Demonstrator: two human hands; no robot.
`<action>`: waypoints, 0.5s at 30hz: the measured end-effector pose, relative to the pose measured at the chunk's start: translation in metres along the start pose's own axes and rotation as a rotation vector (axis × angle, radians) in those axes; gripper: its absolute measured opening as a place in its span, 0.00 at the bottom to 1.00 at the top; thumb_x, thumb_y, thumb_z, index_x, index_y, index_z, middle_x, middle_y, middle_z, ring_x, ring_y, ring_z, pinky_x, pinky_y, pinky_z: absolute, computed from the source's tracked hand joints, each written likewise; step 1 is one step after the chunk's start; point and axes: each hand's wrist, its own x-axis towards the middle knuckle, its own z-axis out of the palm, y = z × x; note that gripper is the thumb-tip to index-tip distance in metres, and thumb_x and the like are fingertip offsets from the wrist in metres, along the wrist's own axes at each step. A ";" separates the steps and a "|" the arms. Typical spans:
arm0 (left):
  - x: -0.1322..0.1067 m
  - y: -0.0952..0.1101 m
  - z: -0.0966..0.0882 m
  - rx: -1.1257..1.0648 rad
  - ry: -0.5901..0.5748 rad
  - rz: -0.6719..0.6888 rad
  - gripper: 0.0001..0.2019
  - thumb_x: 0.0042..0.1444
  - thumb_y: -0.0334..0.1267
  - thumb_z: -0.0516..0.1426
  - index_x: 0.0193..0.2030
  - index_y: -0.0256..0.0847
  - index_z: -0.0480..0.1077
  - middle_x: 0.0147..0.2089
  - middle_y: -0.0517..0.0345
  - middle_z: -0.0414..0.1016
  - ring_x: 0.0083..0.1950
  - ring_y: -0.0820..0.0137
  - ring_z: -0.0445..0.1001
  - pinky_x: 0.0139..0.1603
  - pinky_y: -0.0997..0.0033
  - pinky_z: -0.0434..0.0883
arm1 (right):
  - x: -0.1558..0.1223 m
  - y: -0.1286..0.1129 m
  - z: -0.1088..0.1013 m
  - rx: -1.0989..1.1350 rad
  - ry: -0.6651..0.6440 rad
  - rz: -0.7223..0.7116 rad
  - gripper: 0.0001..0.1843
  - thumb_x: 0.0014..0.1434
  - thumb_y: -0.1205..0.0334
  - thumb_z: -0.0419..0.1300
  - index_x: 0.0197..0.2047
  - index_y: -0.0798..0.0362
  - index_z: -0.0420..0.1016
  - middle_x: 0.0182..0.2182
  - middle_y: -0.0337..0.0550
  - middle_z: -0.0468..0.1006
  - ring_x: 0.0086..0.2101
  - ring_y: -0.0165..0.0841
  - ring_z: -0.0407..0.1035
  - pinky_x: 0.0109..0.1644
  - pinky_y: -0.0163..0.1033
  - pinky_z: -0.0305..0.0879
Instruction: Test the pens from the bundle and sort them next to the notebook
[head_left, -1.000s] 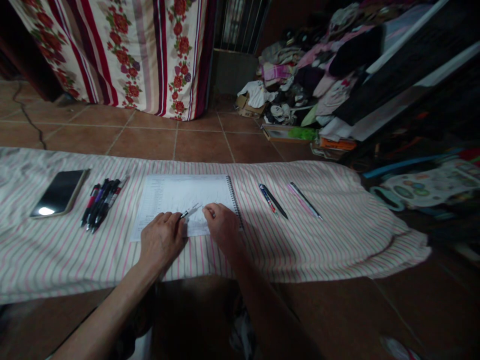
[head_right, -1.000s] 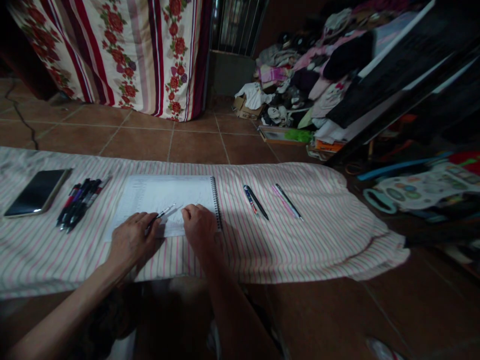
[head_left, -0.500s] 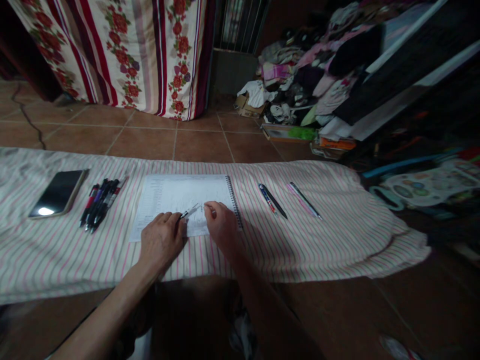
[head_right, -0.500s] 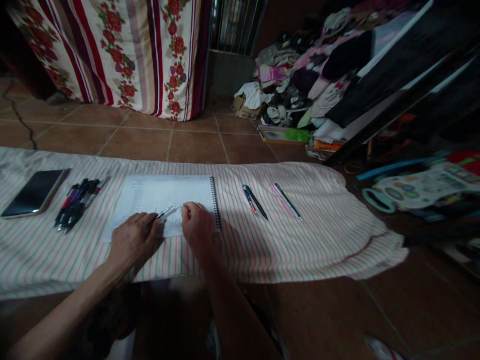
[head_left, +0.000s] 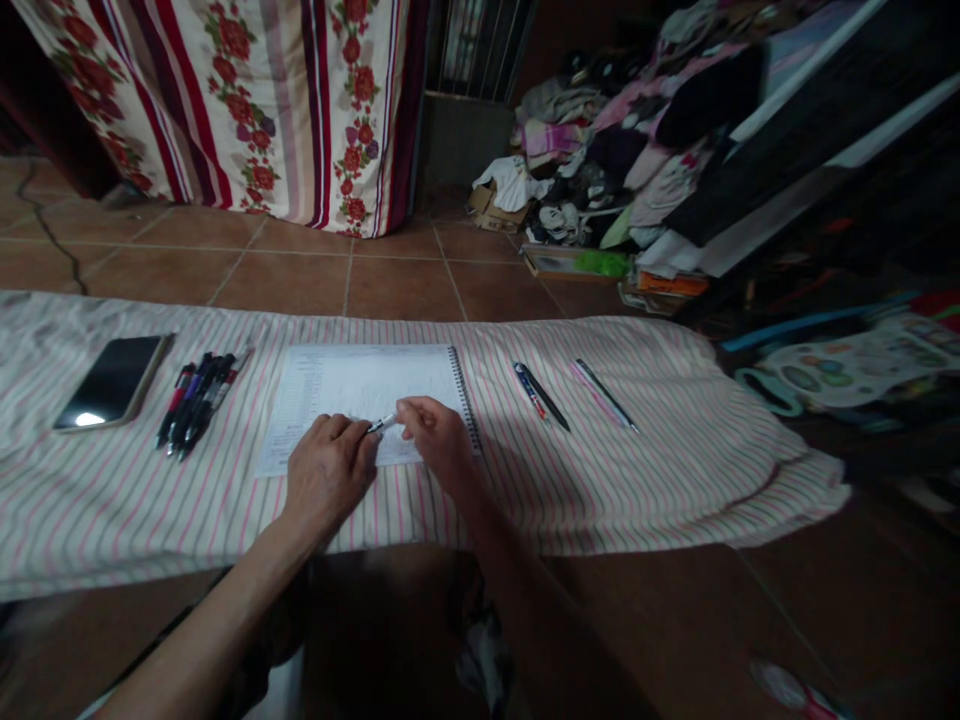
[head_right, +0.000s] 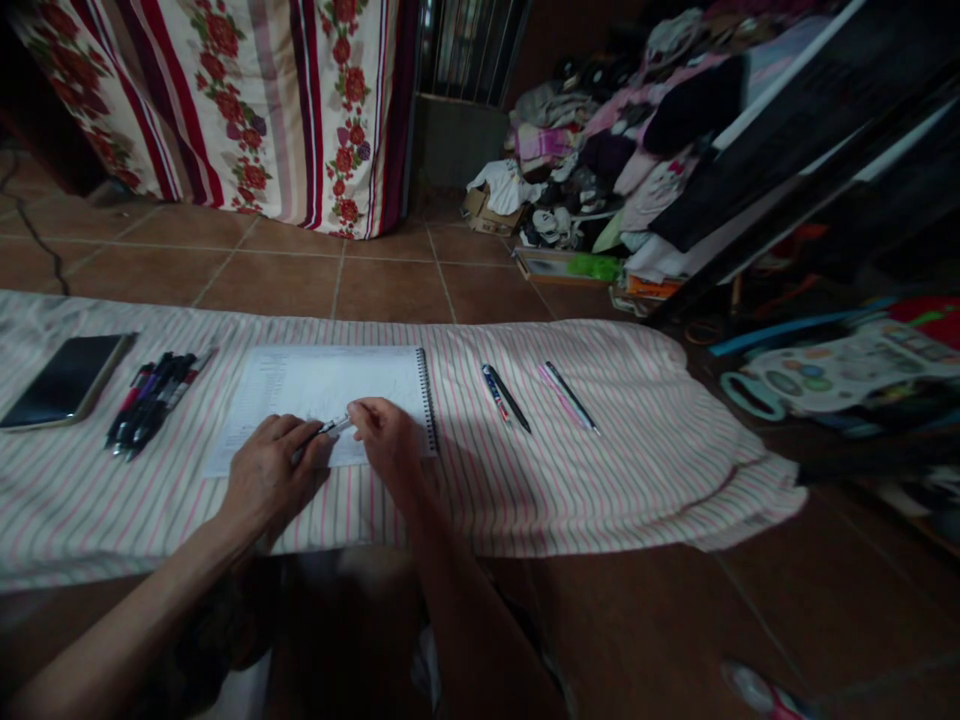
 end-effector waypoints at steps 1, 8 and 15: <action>-0.001 0.001 0.000 -0.001 -0.003 0.005 0.17 0.61 0.43 0.45 0.39 0.39 0.72 0.34 0.51 0.71 0.38 0.63 0.67 0.38 0.65 0.64 | 0.000 -0.001 0.000 0.034 -0.008 0.019 0.11 0.54 0.55 0.55 0.32 0.53 0.73 0.23 0.39 0.77 0.22 0.27 0.70 0.22 0.29 0.61; -0.001 -0.003 0.004 -0.008 -0.058 0.051 0.16 0.60 0.43 0.47 0.46 0.37 0.70 0.35 0.50 0.72 0.39 0.61 0.67 0.39 0.64 0.66 | -0.002 0.001 0.001 0.164 -0.029 0.070 0.08 0.53 0.59 0.56 0.28 0.55 0.71 0.23 0.41 0.77 0.24 0.30 0.73 0.19 0.28 0.62; -0.014 0.012 -0.029 -0.188 0.230 0.212 0.12 0.57 0.41 0.52 0.43 0.39 0.70 0.37 0.50 0.74 0.39 0.62 0.71 0.40 0.60 0.69 | -0.002 0.004 0.004 0.160 -0.007 0.074 0.08 0.54 0.60 0.55 0.28 0.55 0.70 0.23 0.40 0.77 0.23 0.29 0.73 0.19 0.27 0.63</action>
